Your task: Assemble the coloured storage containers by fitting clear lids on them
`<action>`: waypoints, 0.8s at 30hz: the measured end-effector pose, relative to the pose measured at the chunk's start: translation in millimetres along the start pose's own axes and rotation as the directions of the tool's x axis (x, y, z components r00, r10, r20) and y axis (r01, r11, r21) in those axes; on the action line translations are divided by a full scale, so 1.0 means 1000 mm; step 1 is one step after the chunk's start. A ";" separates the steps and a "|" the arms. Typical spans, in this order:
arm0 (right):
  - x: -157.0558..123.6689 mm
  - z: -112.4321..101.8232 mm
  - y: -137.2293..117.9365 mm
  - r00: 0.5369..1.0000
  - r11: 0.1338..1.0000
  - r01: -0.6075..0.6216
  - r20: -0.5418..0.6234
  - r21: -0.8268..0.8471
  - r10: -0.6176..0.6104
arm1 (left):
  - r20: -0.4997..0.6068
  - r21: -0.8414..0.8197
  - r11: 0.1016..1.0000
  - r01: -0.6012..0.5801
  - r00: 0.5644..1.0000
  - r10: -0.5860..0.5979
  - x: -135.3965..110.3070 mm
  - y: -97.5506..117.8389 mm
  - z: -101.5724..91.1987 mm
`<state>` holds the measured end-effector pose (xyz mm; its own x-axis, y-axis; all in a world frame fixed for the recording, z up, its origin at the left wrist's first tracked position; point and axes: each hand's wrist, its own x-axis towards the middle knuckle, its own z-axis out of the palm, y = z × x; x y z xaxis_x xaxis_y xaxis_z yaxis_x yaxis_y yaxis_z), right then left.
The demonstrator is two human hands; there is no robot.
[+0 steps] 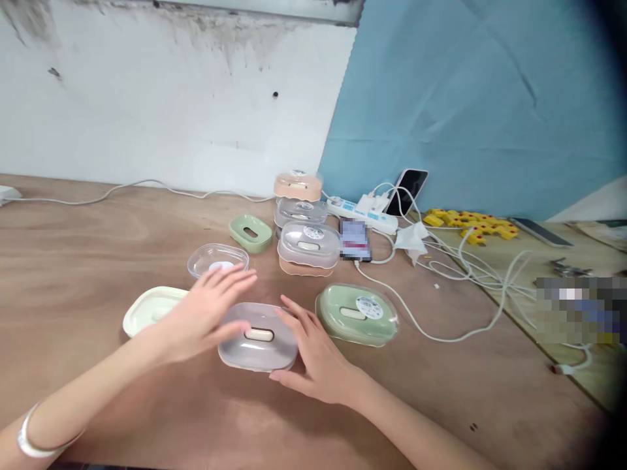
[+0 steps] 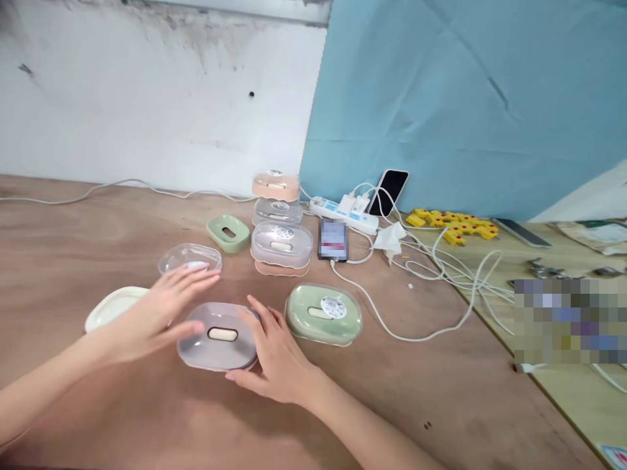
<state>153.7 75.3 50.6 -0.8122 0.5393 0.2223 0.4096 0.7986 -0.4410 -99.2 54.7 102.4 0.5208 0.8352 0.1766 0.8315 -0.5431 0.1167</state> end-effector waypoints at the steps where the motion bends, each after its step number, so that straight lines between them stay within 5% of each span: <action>1: 0.000 0.000 0.000 1.000 1.000 -0.007 0.005 0.005 0.007 | -0.048 0.054 0.996 0.069 0.997 -0.067 0.001 -0.010 -0.002; 4: 0.000 0.001 0.000 0.999 1.000 -0.027 0.024 0.002 0.026 | -0.079 0.197 0.955 0.220 0.975 -0.208 0.001 -0.038 0.000; 7: -0.001 0.003 -0.001 0.999 0.999 -0.041 0.026 -0.005 0.041 | -0.044 0.211 0.948 0.240 0.971 -0.236 0.000 -0.050 0.007; 15: 0.000 0.003 -0.003 1.000 0.999 -0.029 0.011 -0.025 0.029 | -0.164 0.119 0.947 0.297 0.947 -0.276 -0.001 -0.042 0.000; 24: -0.001 0.006 -0.002 1.000 0.999 -0.015 0.000 -0.038 0.015 | -0.290 -0.001 0.974 0.227 0.932 -0.217 -0.003 -0.042 0.015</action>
<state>151.5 71.6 45.6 -0.8059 0.5514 0.2158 0.4371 0.7998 -0.4113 -132.9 75.8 82.3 0.2486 0.8713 0.4231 0.9278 -0.3396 0.1544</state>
